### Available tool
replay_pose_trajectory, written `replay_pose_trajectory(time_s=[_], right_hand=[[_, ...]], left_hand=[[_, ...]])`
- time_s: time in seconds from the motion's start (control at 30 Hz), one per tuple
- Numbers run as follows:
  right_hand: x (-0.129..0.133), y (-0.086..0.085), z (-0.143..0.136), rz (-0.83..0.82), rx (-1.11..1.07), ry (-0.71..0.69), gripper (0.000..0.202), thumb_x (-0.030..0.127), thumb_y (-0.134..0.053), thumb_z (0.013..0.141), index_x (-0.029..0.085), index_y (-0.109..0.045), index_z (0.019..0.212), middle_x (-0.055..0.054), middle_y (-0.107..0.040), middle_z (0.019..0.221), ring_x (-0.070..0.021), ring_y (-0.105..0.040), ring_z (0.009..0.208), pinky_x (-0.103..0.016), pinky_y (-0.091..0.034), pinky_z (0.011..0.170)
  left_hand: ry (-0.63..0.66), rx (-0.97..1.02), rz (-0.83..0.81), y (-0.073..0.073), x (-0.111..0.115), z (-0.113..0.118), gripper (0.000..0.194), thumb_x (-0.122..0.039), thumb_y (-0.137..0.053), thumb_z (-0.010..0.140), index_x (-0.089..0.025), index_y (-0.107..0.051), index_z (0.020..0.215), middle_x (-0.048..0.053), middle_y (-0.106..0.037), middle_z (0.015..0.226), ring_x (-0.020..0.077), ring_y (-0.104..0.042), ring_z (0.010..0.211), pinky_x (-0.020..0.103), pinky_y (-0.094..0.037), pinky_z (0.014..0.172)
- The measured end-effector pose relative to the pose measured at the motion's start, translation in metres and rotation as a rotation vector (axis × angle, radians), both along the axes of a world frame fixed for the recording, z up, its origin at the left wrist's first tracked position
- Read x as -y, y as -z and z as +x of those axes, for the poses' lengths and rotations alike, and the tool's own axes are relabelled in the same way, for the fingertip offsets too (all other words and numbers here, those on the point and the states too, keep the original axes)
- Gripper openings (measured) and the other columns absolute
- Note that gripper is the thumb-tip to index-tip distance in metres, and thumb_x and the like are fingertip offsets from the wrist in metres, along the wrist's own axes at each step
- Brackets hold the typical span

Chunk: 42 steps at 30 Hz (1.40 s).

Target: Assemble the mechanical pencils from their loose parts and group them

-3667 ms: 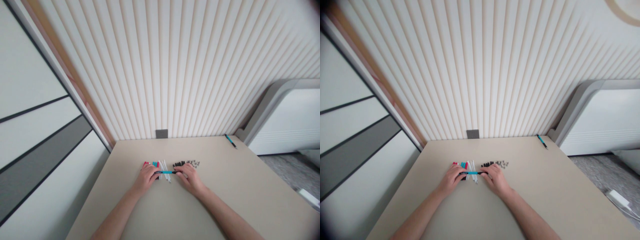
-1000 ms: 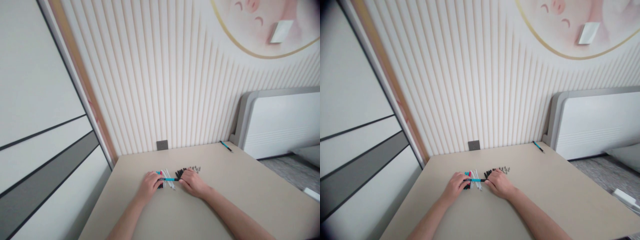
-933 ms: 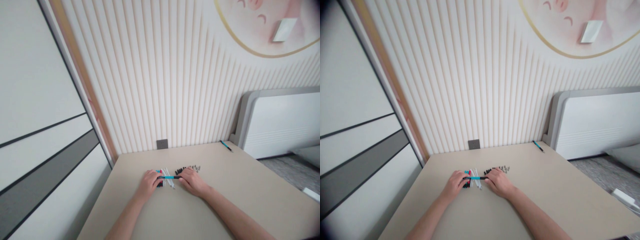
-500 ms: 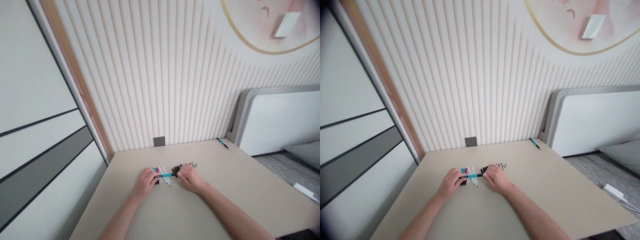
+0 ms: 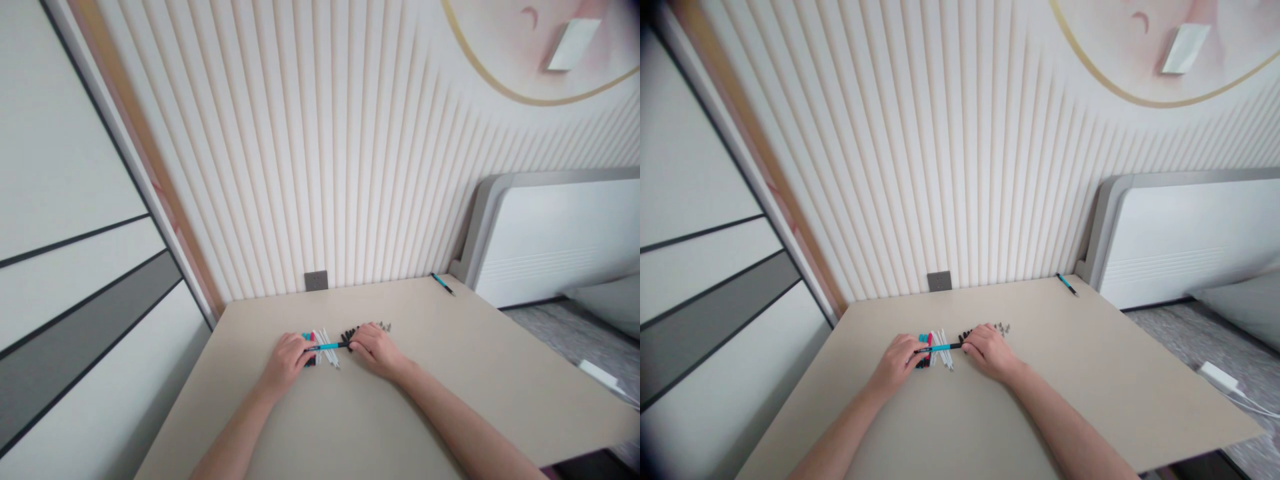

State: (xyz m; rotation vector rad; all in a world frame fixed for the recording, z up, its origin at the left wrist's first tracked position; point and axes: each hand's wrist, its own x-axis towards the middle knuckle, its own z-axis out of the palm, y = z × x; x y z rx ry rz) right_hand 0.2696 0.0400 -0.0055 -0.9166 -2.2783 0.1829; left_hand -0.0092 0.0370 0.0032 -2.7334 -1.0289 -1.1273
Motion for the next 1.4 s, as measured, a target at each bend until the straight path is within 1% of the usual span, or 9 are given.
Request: replay_pose_trajectory(time_s=[0.07,0.13,0.23,0.4,0.6,0.8,0.93,1.1,1.4], right_hand=[[-0.005,0.0,0.007,-0.009,-0.032,0.068,0.028,0.032,-0.038,0.1,0.022,-0.064,0.103,-0.006,-0.068,0.091,-0.0187,-0.058,0.086,-0.035,-0.041,0.08],[-0.012,0.003,0.018,0.008,-0.103,0.224,0.028,0.032,-0.039,0.099,0.022,-0.062,0.109,-0.007,-0.067,0.098,-0.0203,-0.058,0.092,-0.037,-0.042,0.083],[-0.024,0.013,0.04,0.036,-0.1,0.42,0.026,0.033,-0.043,0.096,0.022,-0.066,0.101,-0.009,-0.065,0.101,-0.023,-0.056,0.096,-0.04,-0.042,0.085],[-0.03,0.028,0.057,0.015,0.009,0.51,0.021,0.035,-0.051,0.091,0.024,-0.069,0.096,-0.008,-0.062,0.106,-0.0247,-0.054,0.101,-0.042,-0.04,0.087],[-0.027,0.026,0.043,0.011,0.096,0.505,0.021,0.03,-0.053,0.091,0.024,-0.069,0.102,-0.009,-0.061,0.114,-0.0239,-0.053,0.107,-0.041,-0.036,0.092],[-0.027,0.023,0.039,-0.034,0.119,0.516,0.019,0.026,-0.052,0.091,0.025,-0.071,0.094,-0.006,-0.065,0.11,-0.022,-0.054,0.105,-0.038,-0.034,0.093],[-0.024,0.017,0.036,-0.088,-0.069,0.465,0.022,0.033,-0.05,0.091,0.024,-0.07,0.09,-0.006,-0.068,0.099,-0.0222,-0.057,0.096,-0.037,-0.038,0.087],[-0.016,0.011,0.022,-0.353,-0.43,0.31,0.03,0.044,-0.054,0.088,0.019,-0.071,0.091,-0.005,-0.071,0.083,-0.0182,-0.058,0.071,-0.031,-0.045,0.069],[-0.005,0.005,0.004,-0.454,-0.556,0.188,0.028,0.044,-0.063,0.082,0.019,-0.072,0.088,-0.005,-0.072,0.084,-0.0175,-0.059,0.073,-0.03,-0.046,0.07]], left_hand=[[-0.008,0.001,-0.012,-0.001,0.0,0.0,0.016,-0.031,-0.05,0.096,-0.021,-0.062,0.098,0.003,-0.066,0.083,0.0169,-0.059,0.079,0.031,-0.046,0.075],[-0.019,0.02,-0.02,0.0,-0.001,-0.001,0.018,-0.032,-0.048,0.097,-0.021,-0.061,0.098,0.003,-0.066,0.085,0.0168,-0.059,0.078,0.031,-0.046,0.075],[-0.048,0.055,-0.019,0.001,-0.003,-0.003,0.019,-0.034,-0.048,0.096,-0.02,-0.061,0.098,0.004,-0.066,0.084,0.0172,-0.059,0.077,0.031,-0.047,0.075],[-0.08,0.074,-0.039,0.003,-0.004,-0.006,0.019,-0.033,-0.048,0.096,-0.02,-0.062,0.1,0.004,-0.067,0.086,0.0178,-0.06,0.08,0.032,-0.047,0.076],[-0.123,0.062,-0.055,0.006,-0.005,-0.009,0.02,-0.034,-0.047,0.096,-0.02,-0.062,0.099,0.004,-0.067,0.086,0.0187,-0.06,0.082,0.033,-0.047,0.077],[-0.143,0.057,-0.08,0.009,-0.005,-0.012,0.019,-0.034,-0.049,0.095,-0.02,-0.062,0.099,0.004,-0.067,0.088,0.0192,-0.06,0.083,0.033,-0.047,0.078],[-0.141,0.067,-0.084,0.009,-0.004,-0.011,0.017,-0.032,-0.051,0.094,-0.021,-0.062,0.099,0.004,-0.067,0.087,0.0188,-0.06,0.082,0.032,-0.047,0.077],[-0.137,0.084,-0.086,0.009,-0.004,-0.01,0.018,-0.033,-0.05,0.095,-0.02,-0.062,0.099,0.004,-0.067,0.087,0.0187,-0.06,0.082,0.032,-0.048,0.077],[-0.136,0.071,-0.101,0.009,-0.004,-0.012,0.02,-0.034,-0.047,0.097,-0.021,-0.061,0.101,0.004,-0.067,0.09,0.0187,-0.058,0.083,0.033,-0.046,0.078]])
